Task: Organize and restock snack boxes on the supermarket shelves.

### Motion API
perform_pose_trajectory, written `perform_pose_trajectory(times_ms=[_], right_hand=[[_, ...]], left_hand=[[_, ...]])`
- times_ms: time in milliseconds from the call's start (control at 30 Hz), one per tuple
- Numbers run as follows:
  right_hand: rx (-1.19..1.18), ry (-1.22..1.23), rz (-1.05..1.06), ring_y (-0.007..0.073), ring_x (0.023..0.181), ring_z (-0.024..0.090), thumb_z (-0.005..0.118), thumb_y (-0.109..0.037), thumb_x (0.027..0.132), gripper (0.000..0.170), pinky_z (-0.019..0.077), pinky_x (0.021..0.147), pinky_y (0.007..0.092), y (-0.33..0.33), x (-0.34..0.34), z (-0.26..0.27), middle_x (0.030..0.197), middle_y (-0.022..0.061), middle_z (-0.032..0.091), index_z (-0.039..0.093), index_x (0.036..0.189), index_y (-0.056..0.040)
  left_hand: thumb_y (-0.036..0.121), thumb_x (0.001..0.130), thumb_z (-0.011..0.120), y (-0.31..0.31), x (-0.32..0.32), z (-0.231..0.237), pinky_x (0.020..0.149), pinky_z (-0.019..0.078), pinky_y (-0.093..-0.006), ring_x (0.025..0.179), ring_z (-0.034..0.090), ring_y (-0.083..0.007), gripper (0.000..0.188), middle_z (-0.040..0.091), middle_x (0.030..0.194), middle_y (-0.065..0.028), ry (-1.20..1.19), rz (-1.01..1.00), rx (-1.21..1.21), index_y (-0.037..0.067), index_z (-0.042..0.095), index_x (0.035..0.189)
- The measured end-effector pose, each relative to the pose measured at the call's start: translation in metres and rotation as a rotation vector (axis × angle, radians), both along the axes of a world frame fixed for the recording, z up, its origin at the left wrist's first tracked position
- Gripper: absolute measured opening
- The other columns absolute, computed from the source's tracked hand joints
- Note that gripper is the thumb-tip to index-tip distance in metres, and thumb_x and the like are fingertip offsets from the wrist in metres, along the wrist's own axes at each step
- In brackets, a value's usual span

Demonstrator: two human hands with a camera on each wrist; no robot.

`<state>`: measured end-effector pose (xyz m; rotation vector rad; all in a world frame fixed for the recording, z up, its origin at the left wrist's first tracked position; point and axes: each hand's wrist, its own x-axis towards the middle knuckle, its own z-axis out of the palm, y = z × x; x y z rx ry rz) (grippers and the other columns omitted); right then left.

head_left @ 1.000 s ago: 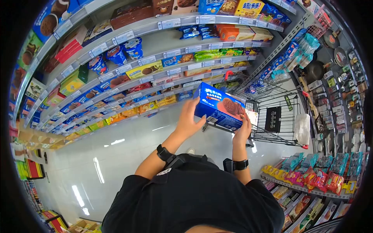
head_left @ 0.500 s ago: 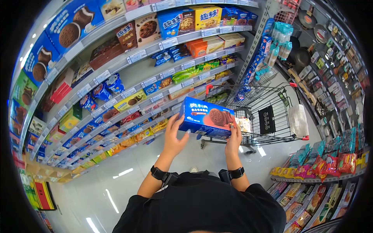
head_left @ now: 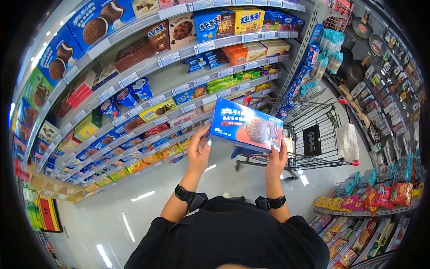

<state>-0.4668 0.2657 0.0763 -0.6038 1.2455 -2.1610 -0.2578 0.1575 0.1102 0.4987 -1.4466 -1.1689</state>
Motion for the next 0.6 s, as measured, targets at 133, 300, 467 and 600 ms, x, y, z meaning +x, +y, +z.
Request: perform_pose_trajectory(times_ms=[133,300,467,600], right_hand=[[-0.093,0.02,0.057,0.0176,0.108,0.051,0.047,-0.005,0.089,0.048,0.0444,0.089,0.0295,0.003,-0.009,0.001,0.122,0.0099,0.047,0.032,0.134,0.0],[-0.126,0.008,0.066,0.0168,0.106,0.052,0.053,-0.007,0.086,0.051,0.0474,0.083,0.0287,0.008,-0.005,0.004,0.12,0.008,0.049,0.034,0.133,-0.0033],[-0.123,0.035,0.061,0.0166,0.106,0.052,0.052,-0.005,0.084,0.05,0.0448,0.086,0.0287,0.015,-0.003,0.002,0.119,0.0084,0.05,0.036,0.132,-0.0016],[-0.057,0.032,0.084,0.0191,0.115,0.047,0.051,0.0,0.082,0.05,0.0371,0.096,0.0314,0.026,-0.007,-0.008,0.127,0.0118,0.046,0.038,0.13,0.0039]], left_hand=[[0.036,0.084,0.061,0.004,0.001,-0.001,0.098,0.0373,-0.0382,0.12,0.044,-0.0258,0.059,0.043,0.129,-0.0149,0.041,0.013,-0.002,0.0,0.041,0.126],[0.04,0.083,0.06,0.007,0.004,0.001,0.098,0.0362,-0.0386,0.12,0.043,-0.0263,0.067,0.042,0.13,-0.0145,0.046,0.04,0.025,-0.001,0.036,0.131],[0.033,0.085,0.059,0.011,0.001,0.013,0.099,0.0378,-0.0372,0.122,0.041,-0.0262,0.06,0.035,0.135,-0.0152,-0.041,0.088,-0.071,-0.004,0.04,0.129],[0.023,0.085,0.059,0.017,-0.004,-0.009,0.098,0.0394,-0.0364,0.122,0.041,-0.0265,0.05,0.032,0.136,-0.0153,-0.178,0.178,-0.056,-0.005,0.045,0.124]])
